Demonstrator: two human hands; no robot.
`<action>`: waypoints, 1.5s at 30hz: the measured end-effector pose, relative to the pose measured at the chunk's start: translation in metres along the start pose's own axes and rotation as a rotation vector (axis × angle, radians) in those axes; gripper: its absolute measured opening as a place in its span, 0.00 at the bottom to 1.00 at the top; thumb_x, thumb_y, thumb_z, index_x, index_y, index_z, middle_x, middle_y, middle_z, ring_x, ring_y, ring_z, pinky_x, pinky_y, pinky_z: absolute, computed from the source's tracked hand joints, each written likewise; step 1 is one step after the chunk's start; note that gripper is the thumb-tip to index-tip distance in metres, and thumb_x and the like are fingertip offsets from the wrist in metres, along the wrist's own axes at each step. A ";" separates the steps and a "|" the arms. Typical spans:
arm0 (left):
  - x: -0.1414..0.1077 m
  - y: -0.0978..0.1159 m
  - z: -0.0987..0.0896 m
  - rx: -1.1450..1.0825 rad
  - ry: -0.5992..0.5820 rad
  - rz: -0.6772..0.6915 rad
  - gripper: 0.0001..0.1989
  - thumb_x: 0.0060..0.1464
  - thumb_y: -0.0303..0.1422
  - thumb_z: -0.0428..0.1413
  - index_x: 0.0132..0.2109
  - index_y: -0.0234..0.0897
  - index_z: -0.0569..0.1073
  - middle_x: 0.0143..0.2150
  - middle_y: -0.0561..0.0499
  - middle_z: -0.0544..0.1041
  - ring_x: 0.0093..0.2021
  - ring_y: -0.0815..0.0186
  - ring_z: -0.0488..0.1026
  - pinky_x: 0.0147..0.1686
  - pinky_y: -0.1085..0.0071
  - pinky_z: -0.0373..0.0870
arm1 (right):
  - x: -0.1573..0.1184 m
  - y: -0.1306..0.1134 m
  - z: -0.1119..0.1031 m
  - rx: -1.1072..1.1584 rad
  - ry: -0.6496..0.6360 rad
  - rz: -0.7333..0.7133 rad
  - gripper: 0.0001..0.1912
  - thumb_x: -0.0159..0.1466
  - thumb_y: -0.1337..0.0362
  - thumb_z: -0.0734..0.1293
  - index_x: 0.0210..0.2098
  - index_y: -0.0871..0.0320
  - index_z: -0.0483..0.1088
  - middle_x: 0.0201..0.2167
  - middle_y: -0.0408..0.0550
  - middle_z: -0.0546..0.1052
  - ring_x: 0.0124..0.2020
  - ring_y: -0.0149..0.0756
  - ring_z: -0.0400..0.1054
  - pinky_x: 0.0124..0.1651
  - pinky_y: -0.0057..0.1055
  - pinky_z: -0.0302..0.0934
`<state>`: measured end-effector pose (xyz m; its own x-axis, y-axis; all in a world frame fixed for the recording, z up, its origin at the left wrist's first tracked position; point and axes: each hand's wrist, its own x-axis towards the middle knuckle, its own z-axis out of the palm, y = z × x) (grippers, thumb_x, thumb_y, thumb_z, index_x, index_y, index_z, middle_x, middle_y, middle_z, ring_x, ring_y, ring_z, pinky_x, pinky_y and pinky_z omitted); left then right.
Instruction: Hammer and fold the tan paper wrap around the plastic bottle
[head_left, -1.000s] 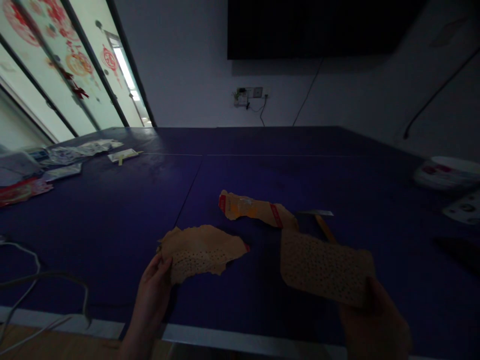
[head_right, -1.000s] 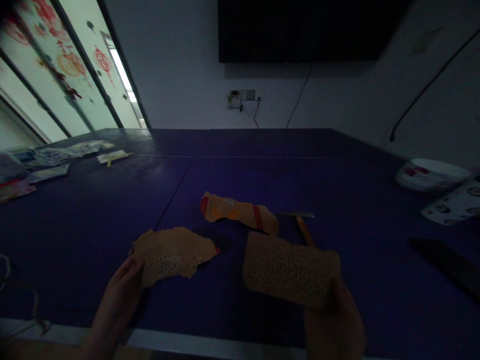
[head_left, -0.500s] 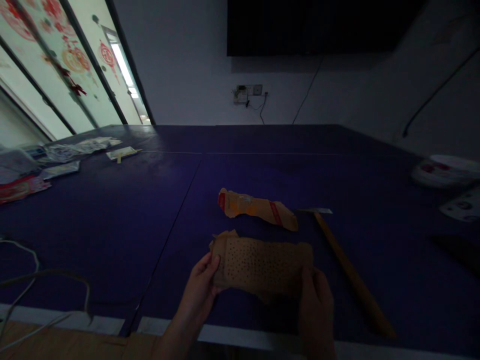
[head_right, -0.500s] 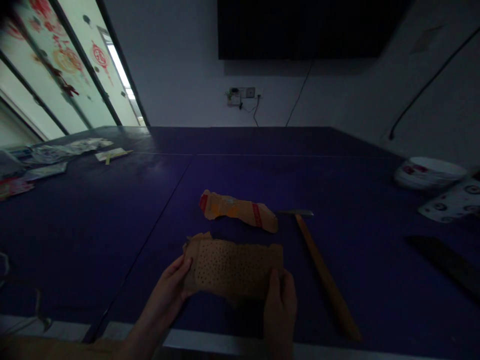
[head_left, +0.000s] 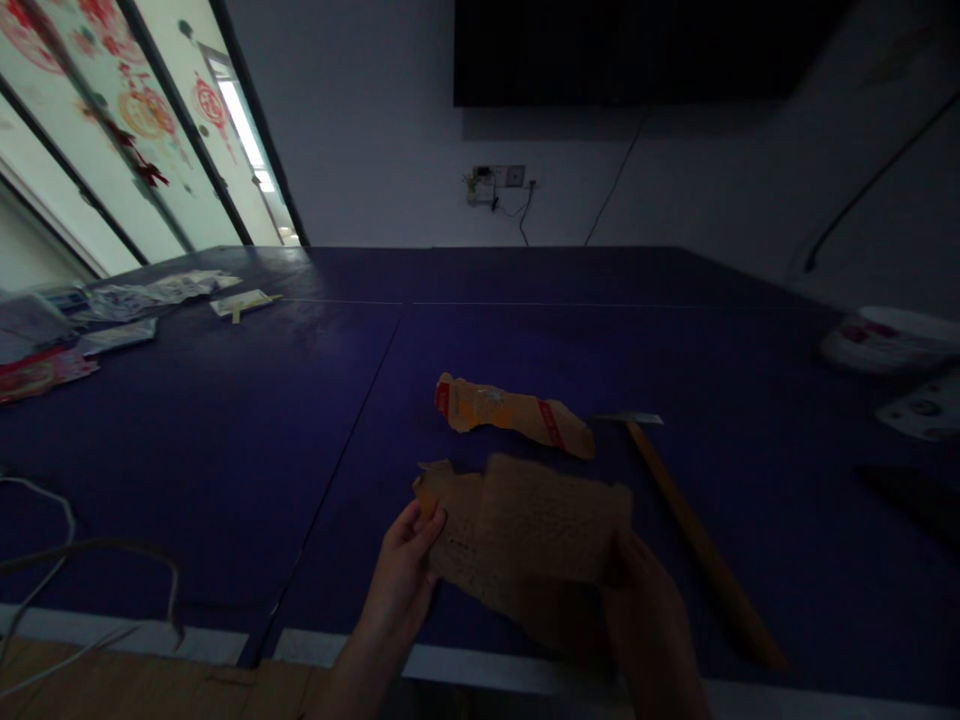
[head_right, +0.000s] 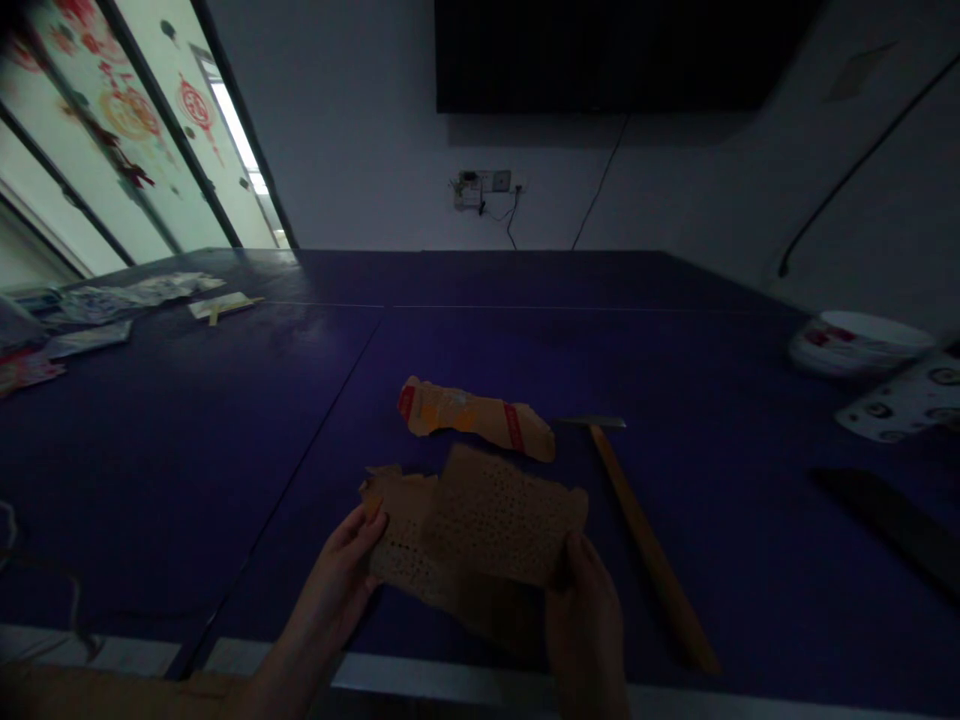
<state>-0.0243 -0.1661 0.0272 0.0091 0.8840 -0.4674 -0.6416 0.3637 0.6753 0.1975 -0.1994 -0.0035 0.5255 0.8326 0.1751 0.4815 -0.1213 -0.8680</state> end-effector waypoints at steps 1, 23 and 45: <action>0.000 -0.001 0.001 -0.002 -0.007 0.008 0.16 0.41 0.26 0.59 0.41 0.33 0.70 0.37 0.45 0.76 0.36 0.63 0.74 0.33 0.72 0.71 | -0.002 -0.001 0.003 0.039 -0.020 0.031 0.15 0.50 0.60 0.60 0.35 0.57 0.69 0.39 0.50 0.72 0.42 0.45 0.64 0.44 0.35 0.56; 0.006 0.013 -0.003 -0.171 0.160 0.236 0.05 0.51 0.26 0.51 0.36 0.37 0.70 0.41 0.49 0.74 0.40 0.65 0.72 0.40 0.64 0.71 | 0.010 -0.003 -0.012 0.398 -0.128 0.331 0.22 0.48 0.52 0.67 0.38 0.59 0.68 0.38 0.49 0.75 0.44 0.44 0.66 0.43 0.35 0.62; 0.011 0.017 -0.020 0.039 0.355 0.399 0.17 0.47 0.25 0.53 0.46 0.39 0.66 0.44 0.46 0.71 0.42 0.62 0.71 0.37 0.64 0.72 | 0.034 0.032 -0.058 0.477 0.101 0.253 0.16 0.39 0.57 0.71 0.28 0.54 0.68 0.26 0.46 0.72 0.29 0.43 0.67 0.31 0.39 0.60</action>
<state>-0.0506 -0.1567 0.0221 -0.4939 0.8045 -0.3299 -0.5131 0.0367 0.8576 0.2719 -0.2061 0.0017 0.6597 0.7503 -0.0431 -0.0275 -0.0332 -0.9991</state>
